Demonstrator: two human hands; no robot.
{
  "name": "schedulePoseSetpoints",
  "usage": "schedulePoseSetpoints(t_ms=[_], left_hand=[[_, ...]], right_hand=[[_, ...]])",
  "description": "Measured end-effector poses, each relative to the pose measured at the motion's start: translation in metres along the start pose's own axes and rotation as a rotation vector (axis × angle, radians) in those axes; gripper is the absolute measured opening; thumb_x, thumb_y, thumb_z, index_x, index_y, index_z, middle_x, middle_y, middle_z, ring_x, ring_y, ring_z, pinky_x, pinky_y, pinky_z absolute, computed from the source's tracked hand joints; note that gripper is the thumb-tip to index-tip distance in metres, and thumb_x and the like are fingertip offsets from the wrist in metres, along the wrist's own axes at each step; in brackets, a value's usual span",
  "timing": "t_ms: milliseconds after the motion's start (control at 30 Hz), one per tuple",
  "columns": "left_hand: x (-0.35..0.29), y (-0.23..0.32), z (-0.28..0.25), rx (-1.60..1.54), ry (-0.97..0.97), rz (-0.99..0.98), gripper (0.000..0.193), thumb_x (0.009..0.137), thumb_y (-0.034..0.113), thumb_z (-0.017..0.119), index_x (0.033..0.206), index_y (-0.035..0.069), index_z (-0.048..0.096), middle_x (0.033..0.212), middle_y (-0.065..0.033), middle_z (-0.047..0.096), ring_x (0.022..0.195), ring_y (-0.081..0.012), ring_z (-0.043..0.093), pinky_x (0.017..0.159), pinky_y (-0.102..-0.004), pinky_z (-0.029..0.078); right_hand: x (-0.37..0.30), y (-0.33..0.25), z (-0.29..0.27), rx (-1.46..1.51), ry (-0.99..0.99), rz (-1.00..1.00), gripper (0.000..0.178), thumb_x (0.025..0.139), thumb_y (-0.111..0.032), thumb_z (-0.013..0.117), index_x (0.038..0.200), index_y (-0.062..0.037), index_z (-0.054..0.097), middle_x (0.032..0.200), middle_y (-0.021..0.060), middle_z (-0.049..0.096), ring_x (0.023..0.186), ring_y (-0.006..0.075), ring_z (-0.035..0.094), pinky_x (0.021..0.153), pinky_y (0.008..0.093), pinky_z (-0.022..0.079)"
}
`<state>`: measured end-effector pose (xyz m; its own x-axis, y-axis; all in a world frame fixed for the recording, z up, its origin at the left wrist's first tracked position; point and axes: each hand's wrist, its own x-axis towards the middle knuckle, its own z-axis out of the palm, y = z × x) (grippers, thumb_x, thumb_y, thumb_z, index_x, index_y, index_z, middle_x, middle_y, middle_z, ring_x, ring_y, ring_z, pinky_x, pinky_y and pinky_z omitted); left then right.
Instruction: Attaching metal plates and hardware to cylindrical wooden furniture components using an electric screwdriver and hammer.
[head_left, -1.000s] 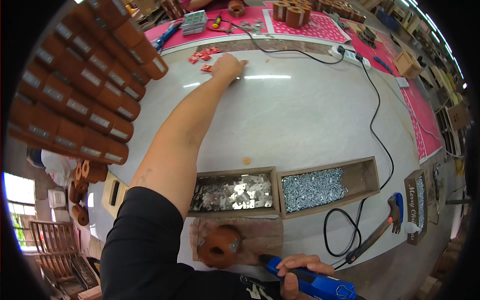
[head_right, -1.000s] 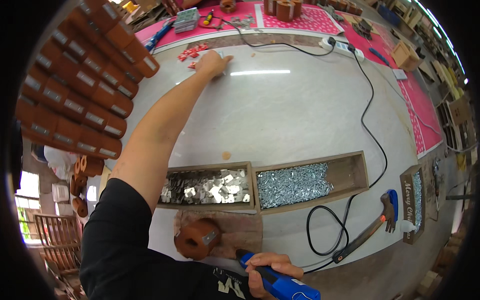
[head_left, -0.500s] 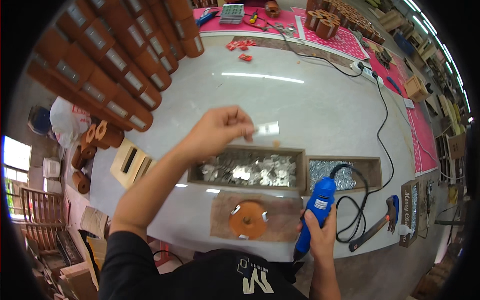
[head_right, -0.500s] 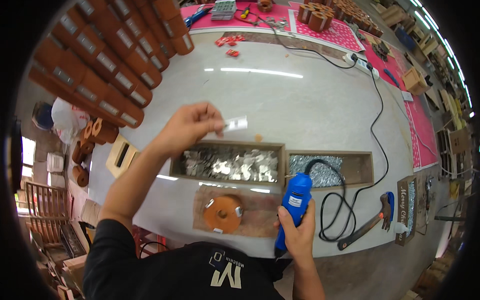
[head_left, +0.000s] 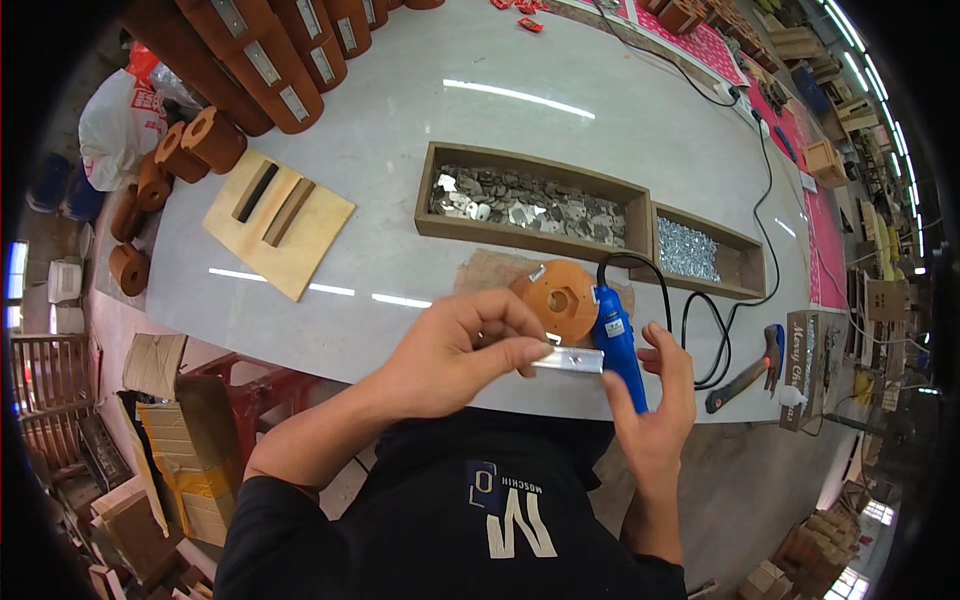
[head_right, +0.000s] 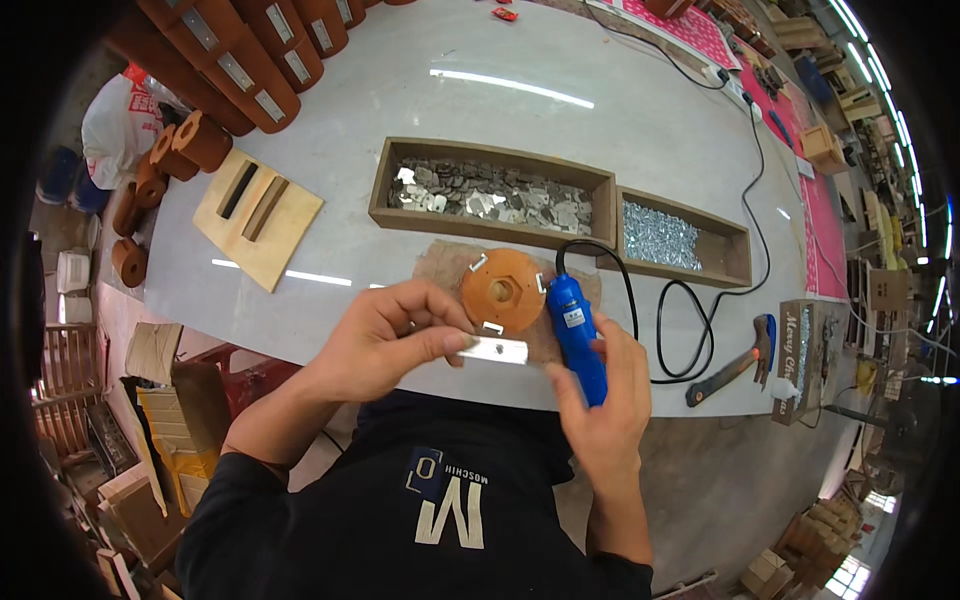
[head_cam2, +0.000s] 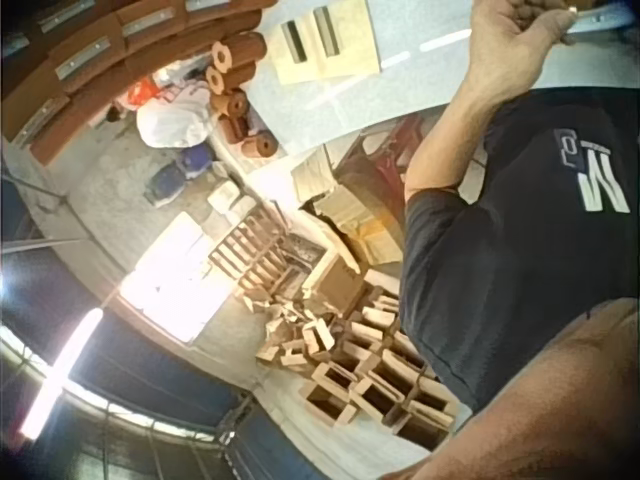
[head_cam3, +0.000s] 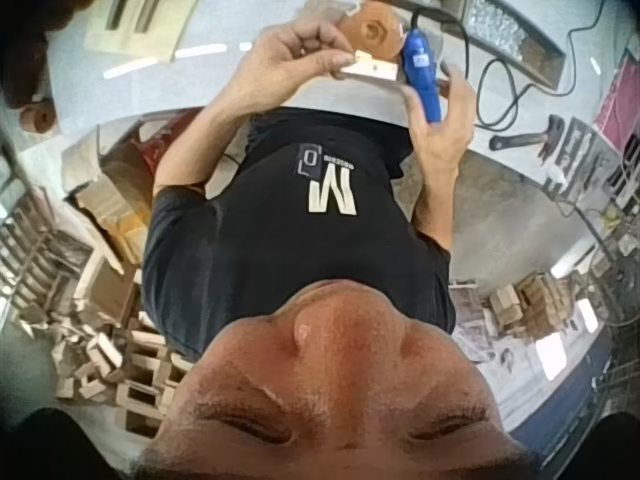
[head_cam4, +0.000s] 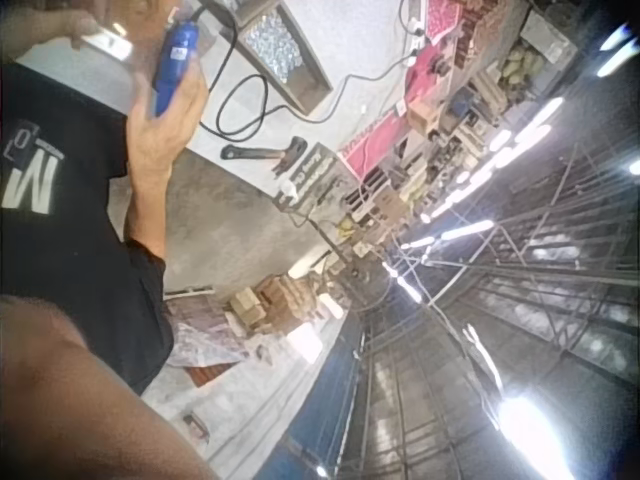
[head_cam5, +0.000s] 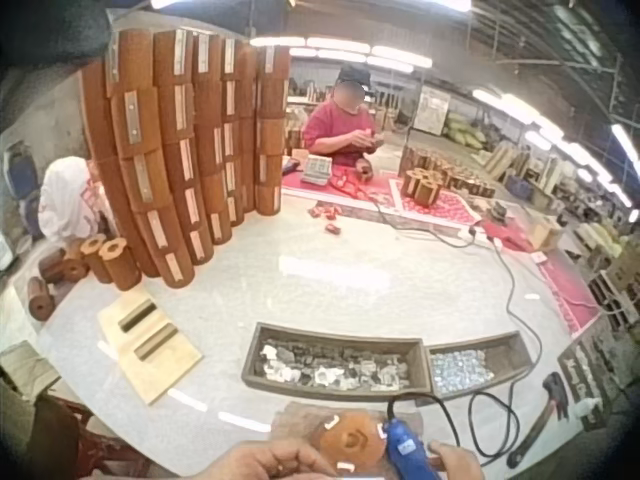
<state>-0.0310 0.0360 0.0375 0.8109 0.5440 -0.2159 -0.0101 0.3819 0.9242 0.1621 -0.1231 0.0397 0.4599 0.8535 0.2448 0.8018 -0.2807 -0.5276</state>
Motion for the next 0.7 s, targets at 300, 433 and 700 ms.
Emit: schedulePoseSetpoints(t_ms=[300, 433, 700], left_hand=[[-0.009, -0.026, 0.015, 0.255, 0.139, 0.268, 0.049, 0.088, 0.024, 0.078, 0.126, 0.004, 0.054, 0.100, -0.0023, 0.062, 0.082, -0.0067, 0.059, 0.070, -0.0220, 0.046], [0.001, -0.058, 0.004, 0.859, 0.355, 0.443, 0.101, 0.069, 0.045, 0.088, 0.147, 0.006, 0.036, 0.126, -0.0147, 0.056, 0.104, -0.0264, 0.061, 0.077, -0.0363, 0.053], [0.031, -0.076, 0.018, 0.821, 0.358, 0.357, 0.111, 0.068, 0.047, 0.087, 0.153, 0.007, 0.027, 0.139, -0.0202, 0.050, 0.118, -0.0384, 0.058, 0.091, -0.0440, 0.053]], right_hand=[[0.027, -0.018, -0.016, 0.623, -0.155, 0.023, 0.010, 0.088, -0.001, 0.071, 0.096, 0.0026, 0.066, 0.090, 0.0102, 0.066, 0.068, 0.0130, 0.061, 0.064, 0.0241, 0.049], [0.052, -0.016, -0.007, 0.541, -0.174, 0.030, 0.006, 0.092, -0.002, 0.067, 0.096, 0.0022, 0.067, 0.083, 0.0063, 0.063, 0.063, 0.0089, 0.059, 0.058, 0.0211, 0.045], [0.064, -0.029, -0.007, 0.136, -0.225, -0.316, 0.009, 0.086, -0.001, 0.070, 0.095, -0.0012, 0.068, 0.086, 0.0095, 0.066, 0.070, 0.0196, 0.064, 0.062, 0.0293, 0.051]])
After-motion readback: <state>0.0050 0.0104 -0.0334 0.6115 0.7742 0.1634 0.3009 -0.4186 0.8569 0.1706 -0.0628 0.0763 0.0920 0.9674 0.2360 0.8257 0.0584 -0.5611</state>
